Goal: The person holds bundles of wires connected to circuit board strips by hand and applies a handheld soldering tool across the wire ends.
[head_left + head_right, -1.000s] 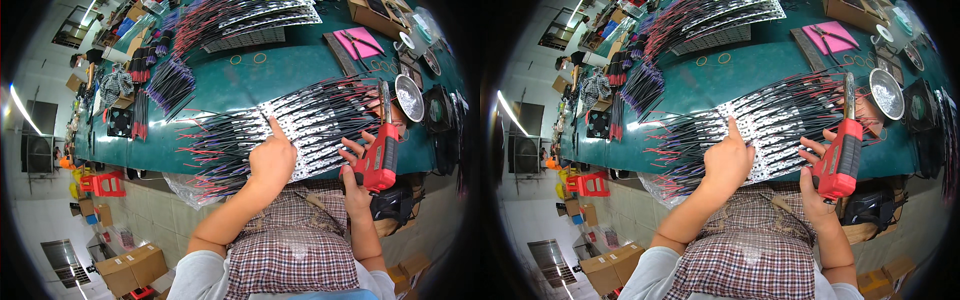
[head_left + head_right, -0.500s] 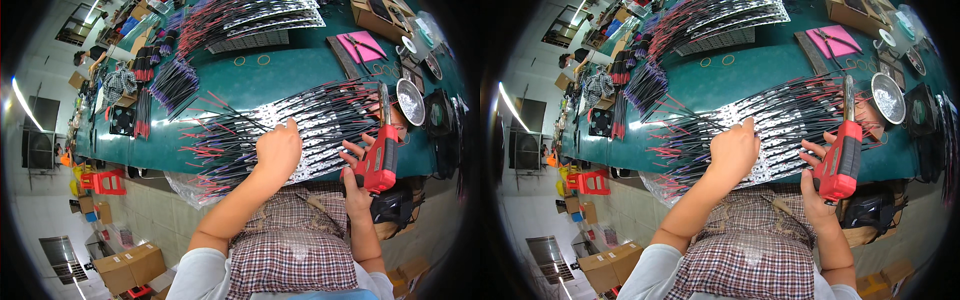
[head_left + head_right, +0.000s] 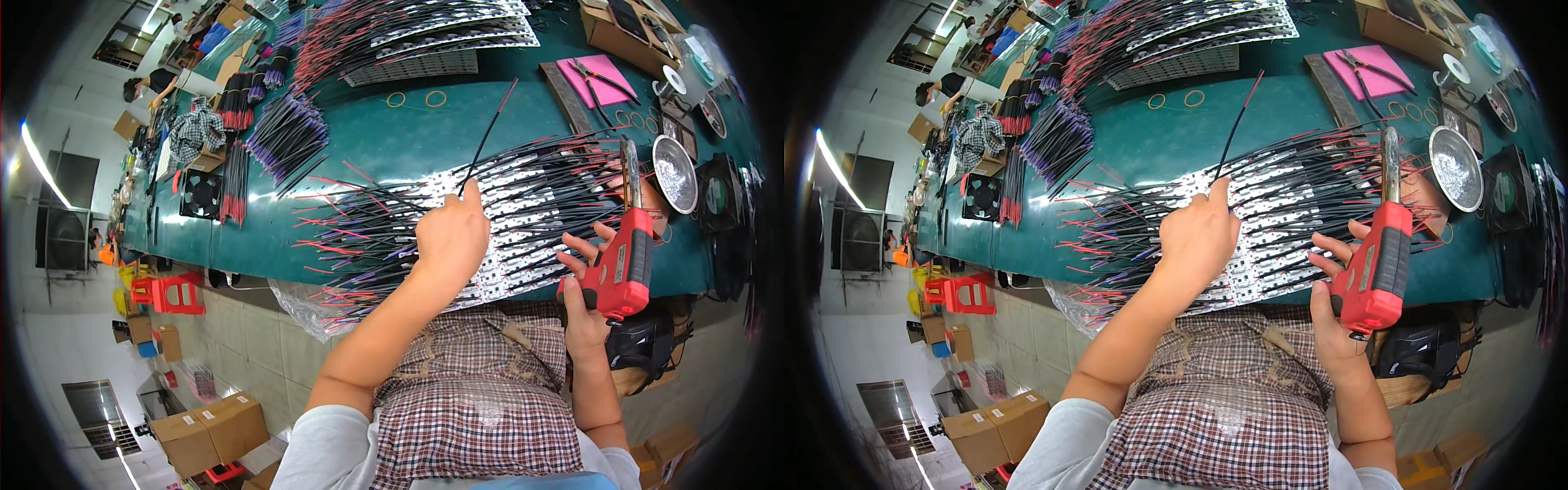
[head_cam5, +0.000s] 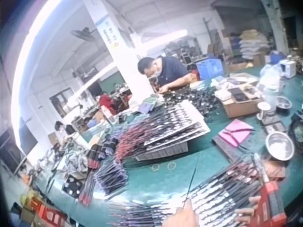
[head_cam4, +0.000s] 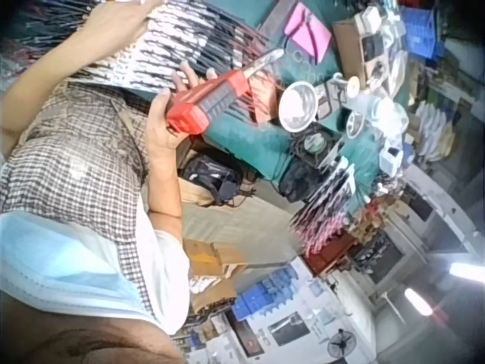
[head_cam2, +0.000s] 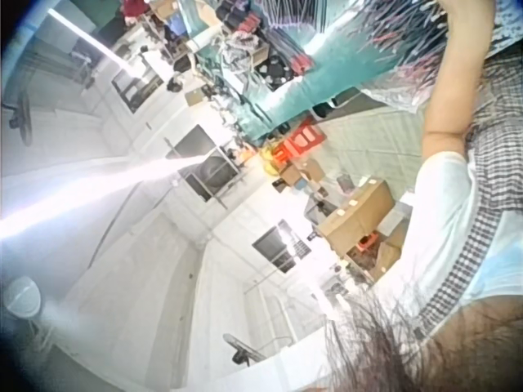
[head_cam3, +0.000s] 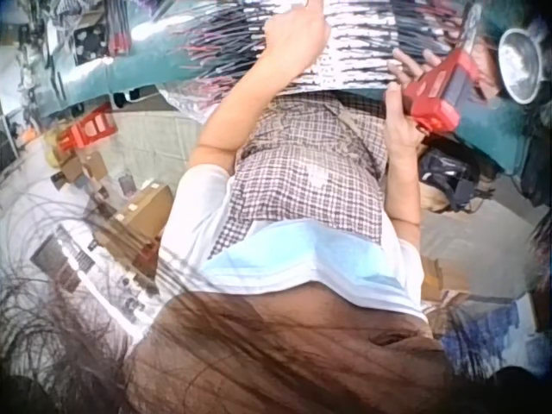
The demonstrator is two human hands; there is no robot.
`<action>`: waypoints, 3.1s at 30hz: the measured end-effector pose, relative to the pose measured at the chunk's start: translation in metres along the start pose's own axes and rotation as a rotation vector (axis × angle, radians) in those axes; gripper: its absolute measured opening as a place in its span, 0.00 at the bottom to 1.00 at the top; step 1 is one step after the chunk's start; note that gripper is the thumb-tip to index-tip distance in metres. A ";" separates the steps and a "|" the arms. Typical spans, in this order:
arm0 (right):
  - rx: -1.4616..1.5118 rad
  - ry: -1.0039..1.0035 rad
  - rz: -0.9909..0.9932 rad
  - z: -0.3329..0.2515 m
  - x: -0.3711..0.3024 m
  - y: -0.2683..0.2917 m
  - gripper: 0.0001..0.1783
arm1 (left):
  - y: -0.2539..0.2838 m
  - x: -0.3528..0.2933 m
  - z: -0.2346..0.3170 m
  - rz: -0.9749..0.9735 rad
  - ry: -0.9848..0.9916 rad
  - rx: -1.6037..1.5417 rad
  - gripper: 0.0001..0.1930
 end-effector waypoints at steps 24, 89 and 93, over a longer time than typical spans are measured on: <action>-0.025 0.082 0.006 -0.006 0.005 -0.008 0.35 | 0.012 0.007 -0.003 0.075 0.120 -0.034 0.33; -0.152 -0.176 -0.115 -0.009 -0.008 -0.022 0.26 | 0.051 0.048 -0.071 -0.098 -0.119 -0.446 0.10; -0.191 -0.310 -0.114 0.002 -0.011 -0.026 0.21 | 0.043 0.051 -0.071 -0.003 -0.184 -0.404 0.09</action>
Point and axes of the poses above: each hand's wrist, its own x-axis towards the middle knuckle, its own y-axis out of the back of the hand, z = x × y, the point moved 5 cm from there along x, towards the middle knuckle, and after that the axes turned 9 degrees about -x, right-handed, at the moved point
